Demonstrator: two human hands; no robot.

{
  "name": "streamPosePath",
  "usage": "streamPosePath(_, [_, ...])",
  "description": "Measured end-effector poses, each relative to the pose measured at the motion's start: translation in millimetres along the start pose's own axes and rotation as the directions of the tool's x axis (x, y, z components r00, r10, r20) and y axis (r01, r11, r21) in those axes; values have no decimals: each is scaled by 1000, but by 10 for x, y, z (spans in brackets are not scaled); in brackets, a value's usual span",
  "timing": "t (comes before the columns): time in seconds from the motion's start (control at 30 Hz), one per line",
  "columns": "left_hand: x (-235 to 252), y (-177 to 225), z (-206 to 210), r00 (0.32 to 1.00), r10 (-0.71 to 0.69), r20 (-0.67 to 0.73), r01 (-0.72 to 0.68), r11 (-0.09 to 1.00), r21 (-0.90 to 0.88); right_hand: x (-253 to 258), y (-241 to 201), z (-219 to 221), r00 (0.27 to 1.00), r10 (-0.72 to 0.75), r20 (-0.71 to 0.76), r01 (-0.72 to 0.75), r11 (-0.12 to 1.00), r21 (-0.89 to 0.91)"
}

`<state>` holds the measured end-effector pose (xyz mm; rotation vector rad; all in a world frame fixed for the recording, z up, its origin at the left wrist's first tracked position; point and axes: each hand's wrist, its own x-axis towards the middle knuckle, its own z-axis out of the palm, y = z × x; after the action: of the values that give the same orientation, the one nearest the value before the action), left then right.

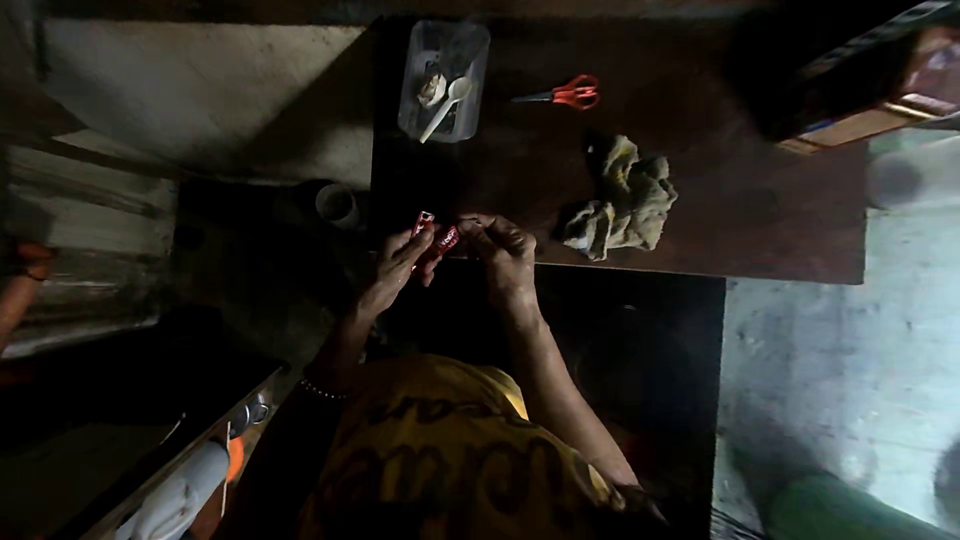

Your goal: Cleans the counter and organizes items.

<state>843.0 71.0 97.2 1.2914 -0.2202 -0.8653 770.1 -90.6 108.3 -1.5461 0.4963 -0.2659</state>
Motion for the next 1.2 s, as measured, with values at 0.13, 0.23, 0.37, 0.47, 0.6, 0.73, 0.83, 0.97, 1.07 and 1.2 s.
streamPosePath(0.13, [49,18,-51,1000,-23,0,23,997,71,39,59,83,975,-220,36,222,947,-232])
streamPosePath(0.23, [92,42,-33,996,-78,45,73,992,106,83,127,177,932,-352,90,354,826,-438])
streamPosePath(0.37, [202,68,-23,990,-139,-30,134,981,-141,205,-178,-431,983,-130,129,172,897,-407])
streamPosePath(0.47, [-5,45,-212,975,-166,-148,121,954,-274,402,-150,-1303,980,-165,-113,61,786,-615])
streamPosePath(0.6, [-341,-323,-417,939,-306,-159,223,890,-397,717,328,-1757,936,-190,-295,-147,549,-823])
streamPosePath(0.73, [-445,-672,-297,861,-460,-217,358,851,-385,876,446,-1301,846,-195,-496,-378,437,-816])
streamPosePath(0.83, [-229,-867,-282,851,-462,-249,322,834,-448,659,439,-565,932,-203,-302,-203,398,-895])
streamPosePath(0.97, [-198,-753,-317,839,-421,-345,328,897,-298,-62,619,355,854,-362,373,482,284,-829])
streamPosePath(1.07, [-863,-461,-362,827,-307,-471,408,904,127,-291,701,795,725,-343,597,686,431,-586])
streamPosePath(1.2, [-1013,556,-109,561,-533,-633,608,784,-122,-204,500,1073,761,-428,487,630,666,-400])
